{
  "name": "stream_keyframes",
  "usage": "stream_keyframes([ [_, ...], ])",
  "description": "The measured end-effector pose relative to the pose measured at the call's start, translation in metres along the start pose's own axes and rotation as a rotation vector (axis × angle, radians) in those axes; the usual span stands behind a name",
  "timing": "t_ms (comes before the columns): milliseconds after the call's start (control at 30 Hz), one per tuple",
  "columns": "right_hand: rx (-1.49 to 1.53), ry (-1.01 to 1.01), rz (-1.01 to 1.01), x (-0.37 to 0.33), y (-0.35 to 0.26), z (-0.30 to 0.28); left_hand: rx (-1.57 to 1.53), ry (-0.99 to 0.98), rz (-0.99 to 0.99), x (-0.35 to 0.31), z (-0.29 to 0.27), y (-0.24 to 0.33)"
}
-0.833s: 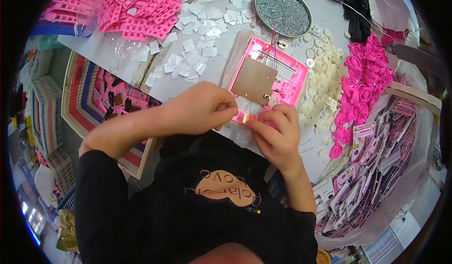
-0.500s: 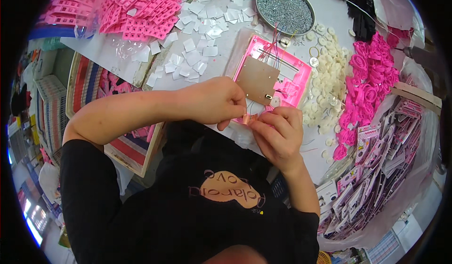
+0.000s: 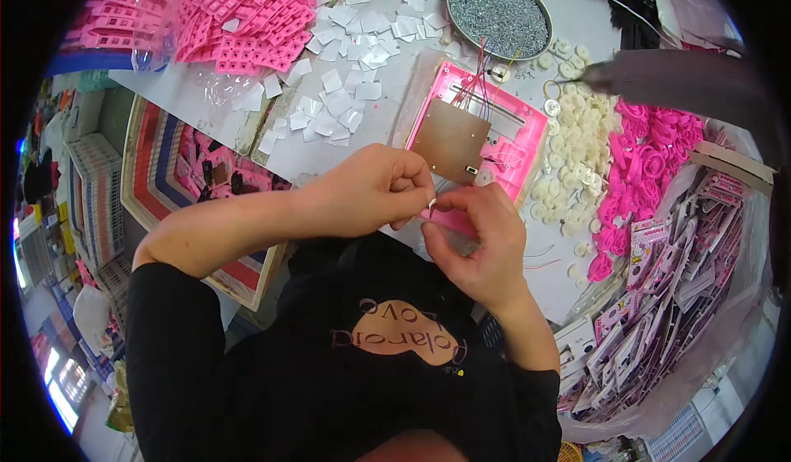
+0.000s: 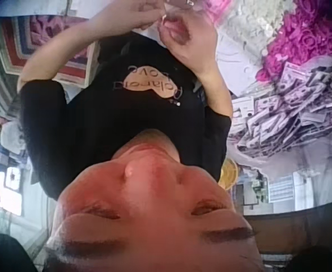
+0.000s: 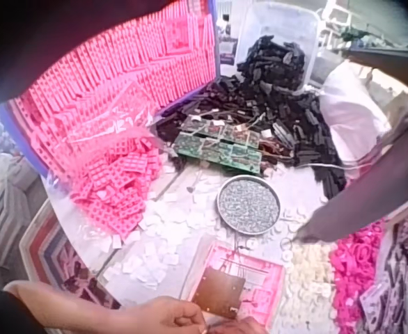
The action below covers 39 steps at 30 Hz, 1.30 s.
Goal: Assembling the internal electronic and mechanical components of a pink toy piggy bank using a hot glue gun.
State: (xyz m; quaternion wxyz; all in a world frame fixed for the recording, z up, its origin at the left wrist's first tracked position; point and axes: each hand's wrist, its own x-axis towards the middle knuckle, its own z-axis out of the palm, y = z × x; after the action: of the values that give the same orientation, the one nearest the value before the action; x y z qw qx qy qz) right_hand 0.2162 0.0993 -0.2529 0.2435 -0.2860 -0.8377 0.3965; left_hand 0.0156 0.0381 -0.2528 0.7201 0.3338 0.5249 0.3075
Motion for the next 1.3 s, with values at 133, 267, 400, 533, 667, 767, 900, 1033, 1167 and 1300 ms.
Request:
stream_keyframes([
  [133, 0.131, -0.06, 0.275, 0.003, -0.005, -0.007, 0.008, 0.097, 0.096, -0.003, 0.012, -0.004],
  [267, 0.338, -0.056, 0.5, -0.003, 0.001, -0.006, 0.243, 0.164, 0.18, -0.006, 0.016, -0.004],
  [400, 0.238, -0.024, 0.402, -0.003, -0.002, -0.003, 0.203, 0.167, 0.141, -0.006, 0.018, -0.001],
  [533, 0.228, -0.049, 0.44, -0.003, -0.004, -0.002, 0.199, 0.178, 0.185, -0.004, 0.019, -0.007],
  [667, 0.304, -0.035, 0.458, -0.008, 0.002, 0.0, 0.241, 0.193, 0.226, -0.003, 0.018, -0.011],
  [767, 0.22, 0.004, 0.317, -0.007, 0.0, 0.002, 0.248, 0.195, 0.16, -0.005, 0.017, -0.004],
  [900, 0.1, 0.016, 0.229, -0.005, -0.008, 0.002, 0.262, 0.225, 0.146, -0.006, 0.016, -0.006],
  [1033, 0.128, 0.015, 0.233, -0.005, -0.005, 0.003, 0.225, 0.239, 0.151, -0.006, 0.016, -0.007],
  [1167, 0.327, 0.04, 0.382, -0.008, -0.003, 0.003, 0.222, 0.267, 0.186, -0.005, 0.019, -0.009],
  [1300, 0.409, 0.048, 0.467, -0.008, -0.002, 0.002, 0.344, 0.302, 0.278, -0.006, 0.025, -0.011],
])
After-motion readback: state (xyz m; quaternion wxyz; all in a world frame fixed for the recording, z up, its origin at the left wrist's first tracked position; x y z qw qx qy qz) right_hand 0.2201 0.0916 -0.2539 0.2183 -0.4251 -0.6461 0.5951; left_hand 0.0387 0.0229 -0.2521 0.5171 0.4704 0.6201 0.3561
